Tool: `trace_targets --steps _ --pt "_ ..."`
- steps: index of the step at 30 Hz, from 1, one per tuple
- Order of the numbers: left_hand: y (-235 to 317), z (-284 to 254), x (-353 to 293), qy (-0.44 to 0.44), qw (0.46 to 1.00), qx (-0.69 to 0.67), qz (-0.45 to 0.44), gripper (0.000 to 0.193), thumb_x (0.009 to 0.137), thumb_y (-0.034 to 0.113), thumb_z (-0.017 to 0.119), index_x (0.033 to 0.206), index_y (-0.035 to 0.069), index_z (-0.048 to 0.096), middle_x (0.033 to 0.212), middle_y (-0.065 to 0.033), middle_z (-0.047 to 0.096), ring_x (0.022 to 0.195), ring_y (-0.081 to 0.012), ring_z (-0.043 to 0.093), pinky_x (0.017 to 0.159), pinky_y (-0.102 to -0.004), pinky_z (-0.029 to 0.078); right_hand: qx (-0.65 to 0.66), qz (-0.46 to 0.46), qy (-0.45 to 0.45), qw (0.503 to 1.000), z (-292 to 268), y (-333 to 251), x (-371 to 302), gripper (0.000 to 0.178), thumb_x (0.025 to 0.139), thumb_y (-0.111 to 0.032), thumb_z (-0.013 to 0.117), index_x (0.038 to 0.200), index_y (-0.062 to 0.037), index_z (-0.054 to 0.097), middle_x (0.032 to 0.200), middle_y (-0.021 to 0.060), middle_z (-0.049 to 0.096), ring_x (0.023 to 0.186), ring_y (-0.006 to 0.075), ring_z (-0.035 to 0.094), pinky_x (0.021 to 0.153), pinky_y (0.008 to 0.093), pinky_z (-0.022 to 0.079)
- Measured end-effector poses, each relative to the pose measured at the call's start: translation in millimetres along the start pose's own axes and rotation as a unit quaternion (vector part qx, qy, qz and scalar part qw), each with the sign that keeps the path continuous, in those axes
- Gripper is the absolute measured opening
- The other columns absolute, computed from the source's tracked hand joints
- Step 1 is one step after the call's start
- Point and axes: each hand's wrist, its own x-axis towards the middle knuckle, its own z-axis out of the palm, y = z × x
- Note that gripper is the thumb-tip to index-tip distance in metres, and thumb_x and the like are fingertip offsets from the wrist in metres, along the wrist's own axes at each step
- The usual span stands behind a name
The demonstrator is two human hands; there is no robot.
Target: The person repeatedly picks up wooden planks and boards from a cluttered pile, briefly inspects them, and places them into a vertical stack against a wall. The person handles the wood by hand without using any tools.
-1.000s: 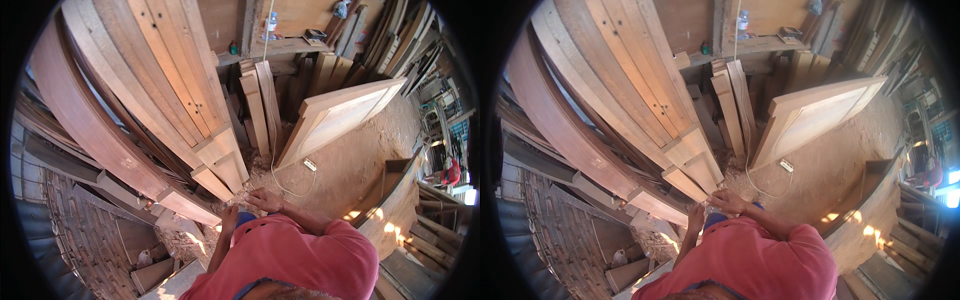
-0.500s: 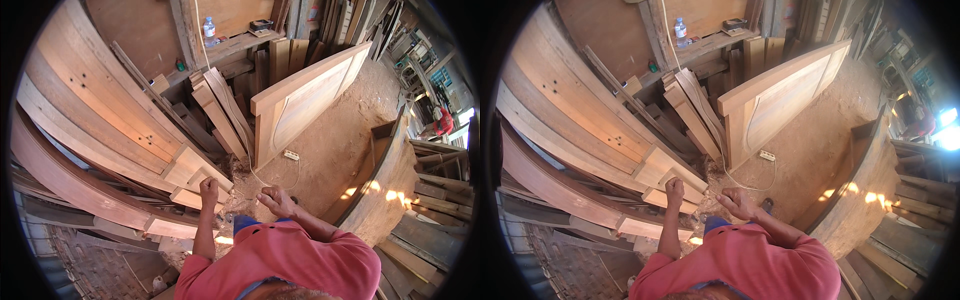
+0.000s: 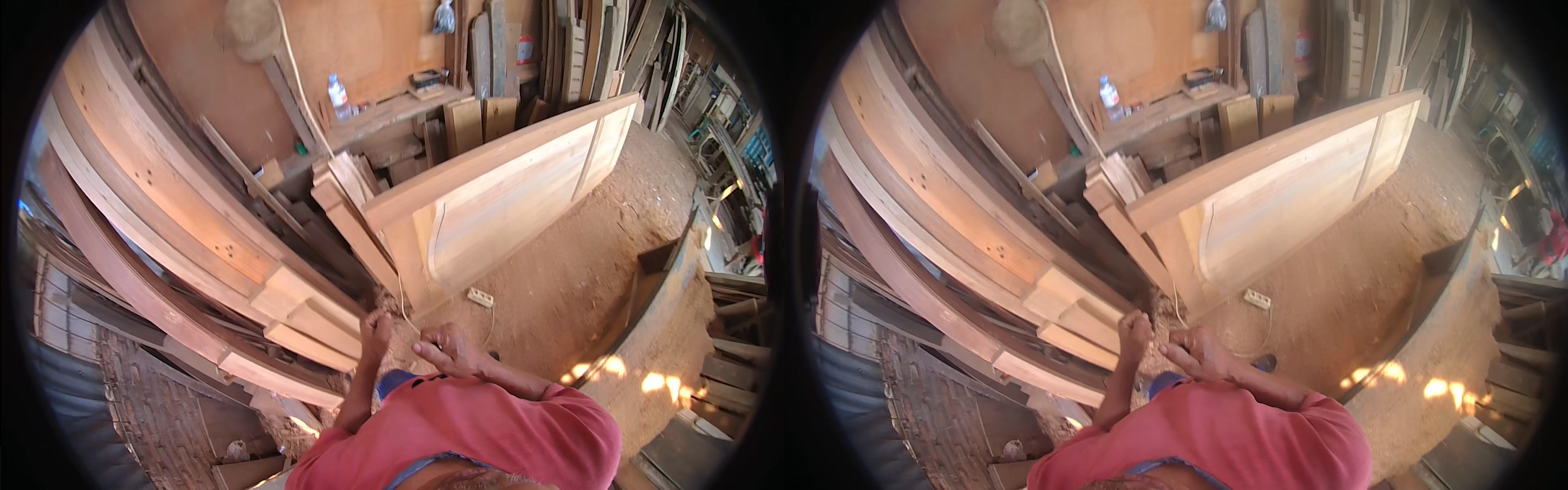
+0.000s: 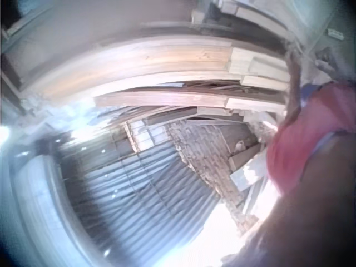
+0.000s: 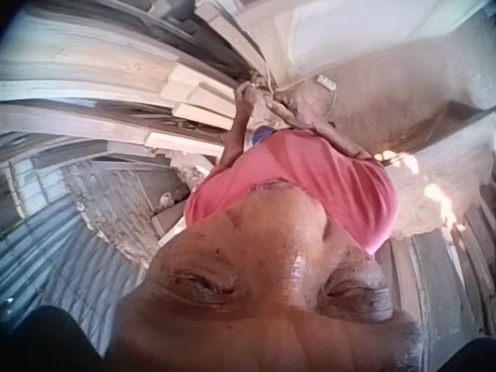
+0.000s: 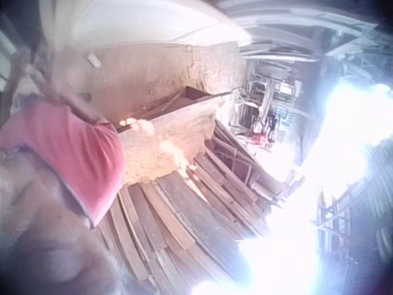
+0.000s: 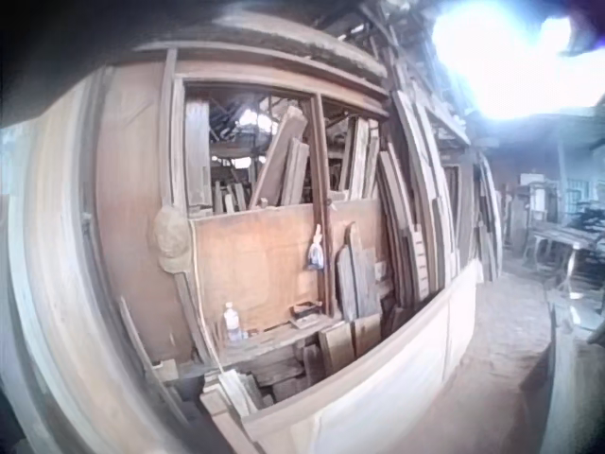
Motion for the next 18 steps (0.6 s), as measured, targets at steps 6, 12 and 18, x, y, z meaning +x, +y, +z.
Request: trace_targets --steps 6,12,18 --pt "-16 184 -5 -0.065 0.997 -0.052 -0.003 0.036 0.101 0.007 0.051 0.068 0.014 0.04 0.056 0.004 0.041 0.049 -0.0042 0.035 0.045 -0.0257 0.028 -0.105 -0.1 0.076 0.986 -144 18 -62 0.037 0.101 -0.025 0.066 0.073 -0.0025 0.058 0.059 0.0103 0.052 0.052 0.019 0.053 0.051 0.0383 0.041" --pt "-24 316 41 -0.219 0.975 -0.019 -0.02 0.039 0.103 0.014 0.058 0.067 0.014 0.043 0.059 0.0077 0.04 0.052 -0.0026 0.034 0.046 -0.0268 0.029 -0.102 -0.067 0.267 0.956 -244 46 -145 0.036 0.097 -0.023 0.068 0.071 -0.001 0.055 0.058 0.0127 0.052 0.052 0.0219 0.052 0.05 0.0414 0.04" --pt "-49 430 68 -0.397 0.917 0.047 -0.005 0.041 0.102 0.014 0.06 0.065 0.011 0.041 0.06 0.0075 0.039 0.057 -0.0024 0.035 0.049 -0.0281 0.029 -0.185 0.011 0.481 0.857 -273 86 -229 0.036 0.095 -0.025 0.069 0.072 -0.0023 0.053 0.059 0.012 0.052 0.051 0.0252 0.052 0.051 0.0409 0.039"
